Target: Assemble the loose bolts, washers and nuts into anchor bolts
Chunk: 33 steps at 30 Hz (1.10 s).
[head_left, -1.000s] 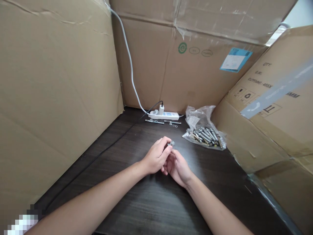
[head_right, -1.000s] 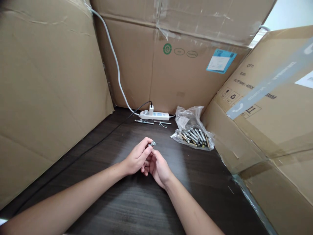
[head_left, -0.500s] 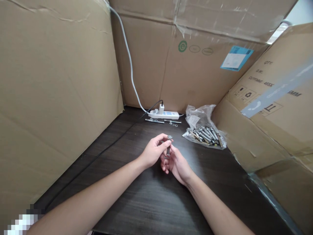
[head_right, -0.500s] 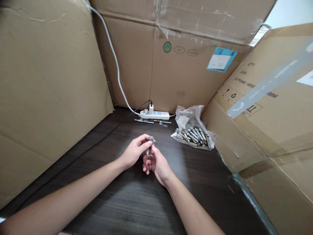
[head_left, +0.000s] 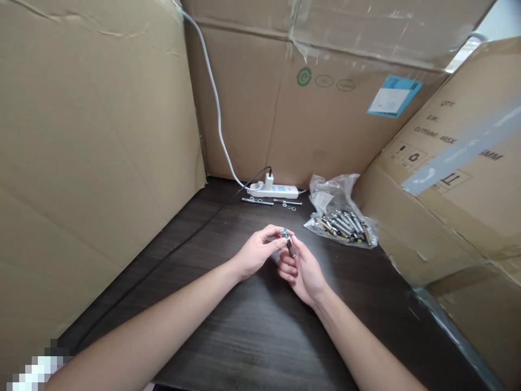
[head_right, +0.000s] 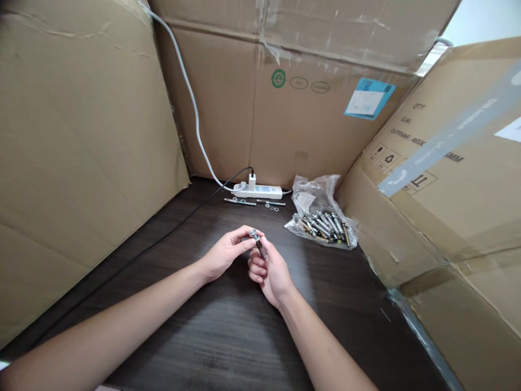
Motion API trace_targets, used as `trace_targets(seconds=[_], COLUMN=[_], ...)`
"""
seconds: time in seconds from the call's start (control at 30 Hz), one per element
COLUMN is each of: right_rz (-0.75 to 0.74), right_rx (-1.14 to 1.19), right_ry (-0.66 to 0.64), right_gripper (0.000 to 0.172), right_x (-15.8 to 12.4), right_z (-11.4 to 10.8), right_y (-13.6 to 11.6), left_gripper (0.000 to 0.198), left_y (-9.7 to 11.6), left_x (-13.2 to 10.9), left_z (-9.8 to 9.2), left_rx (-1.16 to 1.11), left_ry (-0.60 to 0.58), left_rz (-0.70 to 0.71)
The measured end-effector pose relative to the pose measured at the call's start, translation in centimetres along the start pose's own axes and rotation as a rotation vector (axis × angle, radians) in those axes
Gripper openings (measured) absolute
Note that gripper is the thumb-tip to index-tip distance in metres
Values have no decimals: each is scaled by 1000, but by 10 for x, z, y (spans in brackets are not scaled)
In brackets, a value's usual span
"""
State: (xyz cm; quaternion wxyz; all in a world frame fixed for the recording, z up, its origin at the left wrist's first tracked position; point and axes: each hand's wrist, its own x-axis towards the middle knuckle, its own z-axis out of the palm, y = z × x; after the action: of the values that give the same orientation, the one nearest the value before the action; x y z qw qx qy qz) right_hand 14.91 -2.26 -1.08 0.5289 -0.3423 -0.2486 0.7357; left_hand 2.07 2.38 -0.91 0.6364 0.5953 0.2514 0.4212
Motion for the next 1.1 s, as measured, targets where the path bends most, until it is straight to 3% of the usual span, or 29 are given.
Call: trace_targets(seconds=[0.43, 0.57, 0.77, 1.1], right_rz=[-166, -213, -209, -218], right_rx=[-104, -170, -224, -219], right_ry=[75, 100, 98, 102], right_gripper=[24, 24, 25, 24], right_x=[6, 7, 7, 8], right_z=[-10, -12, -13, -17], right_y=[2, 1, 0, -1], left_gripper=[27, 24, 28, 28], left_y=[-3, -5, -1, -4], left_x=[1, 3, 4, 4], left_z=[-4, -6, -3, -9], left_rx=[73, 3, 58, 57], left_ry=[-46, 12, 44, -36], left_rz=[-31, -21, -16, -44])
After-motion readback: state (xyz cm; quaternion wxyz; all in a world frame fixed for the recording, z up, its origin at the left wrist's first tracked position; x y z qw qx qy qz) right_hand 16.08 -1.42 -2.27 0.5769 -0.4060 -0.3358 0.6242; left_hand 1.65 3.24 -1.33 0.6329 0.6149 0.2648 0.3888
